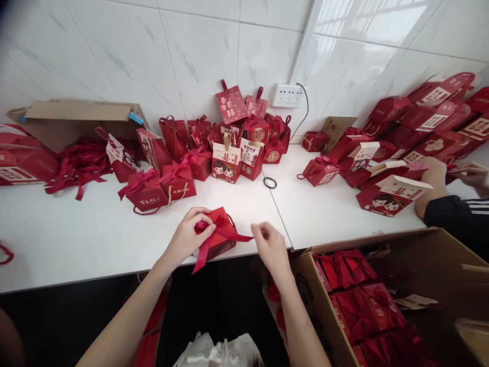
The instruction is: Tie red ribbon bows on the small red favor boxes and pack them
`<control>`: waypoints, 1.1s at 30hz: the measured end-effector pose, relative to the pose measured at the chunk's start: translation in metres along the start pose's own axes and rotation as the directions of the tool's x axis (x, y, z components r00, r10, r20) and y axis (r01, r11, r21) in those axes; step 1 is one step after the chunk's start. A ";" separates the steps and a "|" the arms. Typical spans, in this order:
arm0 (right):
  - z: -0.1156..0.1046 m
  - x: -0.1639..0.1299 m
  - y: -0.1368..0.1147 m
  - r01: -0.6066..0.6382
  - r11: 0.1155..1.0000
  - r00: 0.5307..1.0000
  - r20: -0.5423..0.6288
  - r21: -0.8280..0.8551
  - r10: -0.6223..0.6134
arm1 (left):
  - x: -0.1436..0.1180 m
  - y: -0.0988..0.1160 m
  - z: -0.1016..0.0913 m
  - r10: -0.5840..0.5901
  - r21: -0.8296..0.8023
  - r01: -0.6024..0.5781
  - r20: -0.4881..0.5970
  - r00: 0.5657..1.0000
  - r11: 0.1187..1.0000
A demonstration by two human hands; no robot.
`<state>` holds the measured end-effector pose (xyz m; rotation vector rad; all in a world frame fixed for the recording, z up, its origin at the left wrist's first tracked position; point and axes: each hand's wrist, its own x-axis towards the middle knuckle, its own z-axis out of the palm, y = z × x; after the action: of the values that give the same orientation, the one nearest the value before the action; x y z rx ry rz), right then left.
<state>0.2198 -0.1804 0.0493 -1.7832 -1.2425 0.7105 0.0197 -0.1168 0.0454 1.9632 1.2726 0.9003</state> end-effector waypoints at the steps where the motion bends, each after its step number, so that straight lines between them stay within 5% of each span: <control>1: 0.000 0.008 -0.005 0.028 0.999 0.996 -0.082 -0.033 -0.031 | 0.000 0.000 0.000 0.004 -0.009 -0.004 0.000 1.000 1.000; 3: 0.007 0.022 -0.019 0.099 0.991 0.988 -0.110 -0.087 -0.108 | -0.002 -0.002 0.002 0.009 -0.046 -0.010 -0.029 1.000 0.999; 9: 0.044 0.036 -0.049 0.247 0.953 0.959 0.188 -0.178 -0.213 | -0.008 -0.006 0.002 -0.099 -0.021 0.099 -0.378 0.920 0.995; 15: 0.061 0.032 -0.038 0.272 0.957 0.960 0.098 -0.096 -0.263 | -0.014 0.003 -0.004 -0.125 0.148 0.163 -0.240 0.963 0.976; 21: 0.065 0.024 -0.024 0.252 0.961 0.968 -0.028 0.111 -0.250 | -0.030 0.003 0.008 -0.058 0.086 0.089 -0.311 0.949 0.992; 29: 0.066 0.021 -0.019 0.119 0.933 0.992 -0.009 0.339 -0.123 | -0.031 -0.005 0.022 -0.076 0.023 0.092 -0.395 0.915 0.995; 33: 0.064 0.021 -0.017 0.103 0.940 0.995 -0.015 0.325 -0.103 | -0.029 -0.007 0.021 -0.061 0.024 0.077 -0.403 0.913 0.997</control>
<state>0.1674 -0.1379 0.0321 -1.4368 -1.1362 0.8063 0.0247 -0.1440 0.0217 1.8038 1.5870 1.3001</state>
